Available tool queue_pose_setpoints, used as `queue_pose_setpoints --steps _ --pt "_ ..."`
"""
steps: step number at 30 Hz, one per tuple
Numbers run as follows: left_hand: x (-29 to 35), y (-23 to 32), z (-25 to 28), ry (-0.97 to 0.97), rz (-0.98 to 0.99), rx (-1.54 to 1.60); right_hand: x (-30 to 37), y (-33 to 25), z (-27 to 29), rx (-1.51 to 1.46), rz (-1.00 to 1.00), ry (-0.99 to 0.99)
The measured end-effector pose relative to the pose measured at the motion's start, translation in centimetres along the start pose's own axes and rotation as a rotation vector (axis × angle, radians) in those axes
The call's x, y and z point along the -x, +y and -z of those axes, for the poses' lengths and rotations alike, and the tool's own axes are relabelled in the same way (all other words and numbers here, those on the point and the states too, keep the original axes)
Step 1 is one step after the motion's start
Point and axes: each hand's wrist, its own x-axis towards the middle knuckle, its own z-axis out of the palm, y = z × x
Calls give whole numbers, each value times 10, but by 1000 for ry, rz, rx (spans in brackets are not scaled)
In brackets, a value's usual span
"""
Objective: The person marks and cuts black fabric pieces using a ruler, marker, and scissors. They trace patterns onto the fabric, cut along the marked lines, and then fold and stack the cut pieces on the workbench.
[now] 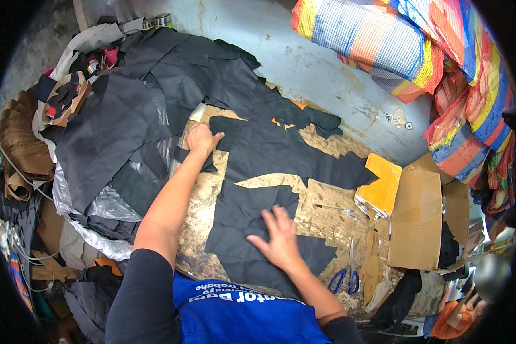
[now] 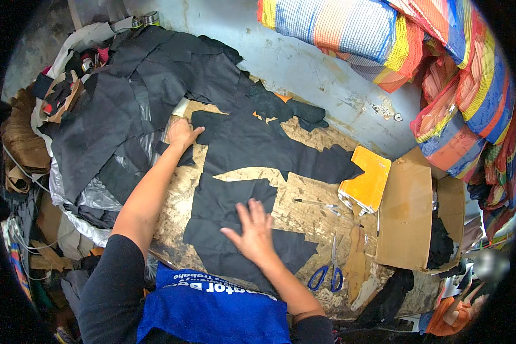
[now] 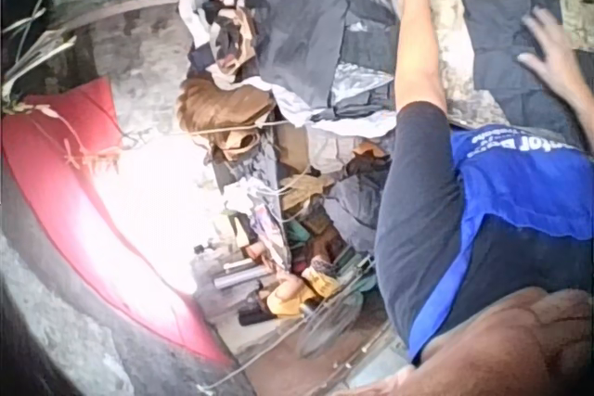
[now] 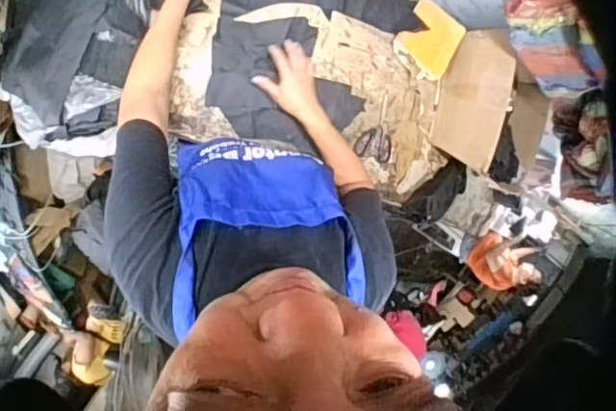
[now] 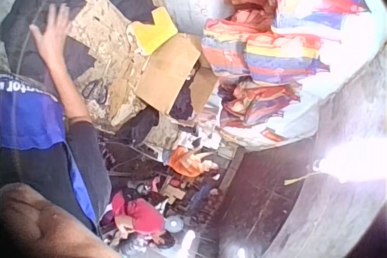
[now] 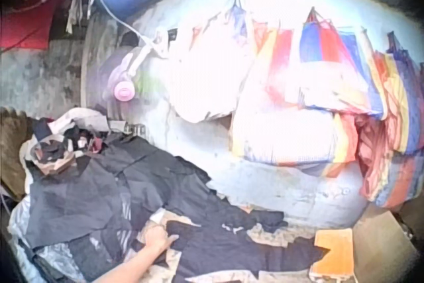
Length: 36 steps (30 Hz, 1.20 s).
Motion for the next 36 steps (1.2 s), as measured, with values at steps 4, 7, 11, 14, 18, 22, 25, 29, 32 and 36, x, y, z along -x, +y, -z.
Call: queue_pose_setpoints --steps 4,7,11,14,18,22,25,29,32,36 --pt "-12 5 -14 -13 26 149 -12 -13 -18 155 16 -58" --pt "-27 -7 -22 349 -80 438 -15 -9 -19 149 1 -58" --pt "-56 -22 2 374 -12 835 -14 -8 -20 156 2 -65" --pt "-50 -11 47 274 -104 714 -19 -5 -23 142 16 -50" --pt "7 29 103 -415 0 1634 -32 0 -21 111 39 -50" --pt "86 63 113 -906 -652 2129 -43 0 6 -1070 -42 -136" --pt "136 77 103 -1193 -499 2377 -31 -23 33 -1873 193 -78" --pt "156 91 97 -1372 -627 2504 -25 -46 65 -1784 23 117" --pt "169 88 103 -1186 -331 2514 -18 -52 82 -1857 -170 161" --pt "169 68 125 -1243 -166 2250 -13 -45 96 -1738 -159 225"
